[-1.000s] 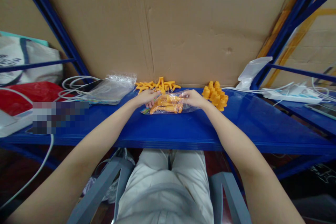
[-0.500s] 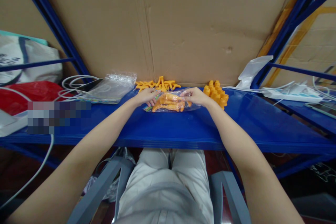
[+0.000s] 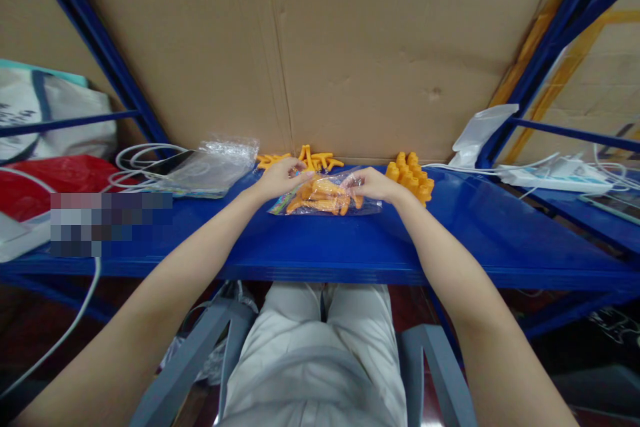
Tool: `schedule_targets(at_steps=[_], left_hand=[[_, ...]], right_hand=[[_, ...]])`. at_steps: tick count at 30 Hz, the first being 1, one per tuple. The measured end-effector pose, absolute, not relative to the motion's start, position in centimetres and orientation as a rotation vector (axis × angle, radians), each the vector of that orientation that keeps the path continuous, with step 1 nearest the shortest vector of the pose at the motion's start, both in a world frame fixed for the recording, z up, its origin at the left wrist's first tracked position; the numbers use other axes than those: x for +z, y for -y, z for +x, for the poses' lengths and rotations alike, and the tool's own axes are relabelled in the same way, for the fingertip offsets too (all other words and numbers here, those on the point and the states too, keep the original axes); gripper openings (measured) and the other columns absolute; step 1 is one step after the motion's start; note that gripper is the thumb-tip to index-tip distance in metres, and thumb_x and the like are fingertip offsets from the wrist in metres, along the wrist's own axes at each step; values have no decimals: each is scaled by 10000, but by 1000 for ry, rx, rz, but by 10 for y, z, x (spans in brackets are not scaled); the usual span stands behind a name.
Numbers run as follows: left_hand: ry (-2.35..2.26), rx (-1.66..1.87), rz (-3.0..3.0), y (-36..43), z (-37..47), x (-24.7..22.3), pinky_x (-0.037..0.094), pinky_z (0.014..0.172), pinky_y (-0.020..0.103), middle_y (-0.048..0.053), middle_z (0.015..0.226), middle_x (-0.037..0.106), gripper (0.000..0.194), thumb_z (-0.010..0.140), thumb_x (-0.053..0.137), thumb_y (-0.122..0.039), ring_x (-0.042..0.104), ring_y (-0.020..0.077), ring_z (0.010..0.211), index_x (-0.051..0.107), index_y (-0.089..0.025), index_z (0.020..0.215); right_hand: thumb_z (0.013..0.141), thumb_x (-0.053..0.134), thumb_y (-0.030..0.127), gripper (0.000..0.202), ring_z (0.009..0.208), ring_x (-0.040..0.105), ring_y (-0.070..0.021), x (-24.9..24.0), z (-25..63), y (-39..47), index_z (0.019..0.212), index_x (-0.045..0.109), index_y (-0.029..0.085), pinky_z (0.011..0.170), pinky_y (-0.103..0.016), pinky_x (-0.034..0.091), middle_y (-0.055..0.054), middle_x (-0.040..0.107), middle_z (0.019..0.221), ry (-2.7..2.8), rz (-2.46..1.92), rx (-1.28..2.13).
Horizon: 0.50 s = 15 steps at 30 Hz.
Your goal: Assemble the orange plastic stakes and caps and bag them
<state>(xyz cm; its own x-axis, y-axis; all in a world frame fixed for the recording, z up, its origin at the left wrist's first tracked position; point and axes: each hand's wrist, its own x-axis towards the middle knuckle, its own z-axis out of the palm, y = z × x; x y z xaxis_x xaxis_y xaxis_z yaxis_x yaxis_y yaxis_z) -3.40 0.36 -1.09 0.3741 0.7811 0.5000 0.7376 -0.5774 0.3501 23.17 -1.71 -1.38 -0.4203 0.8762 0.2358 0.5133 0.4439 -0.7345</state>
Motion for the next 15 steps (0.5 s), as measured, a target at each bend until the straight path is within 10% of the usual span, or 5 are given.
schedule_targets(at_steps=[15], left_hand=[[-901,1068,2687,0,-20,-17,449,1043,456,75,1147,695,74,856,680,-179,633,203,1111,724,-186,797]], right_hand=[[565,824,455,352,826,672,-201,-18,230,15,782,769,184,829,-359,546,-50,746,852,2020,-1123,877]])
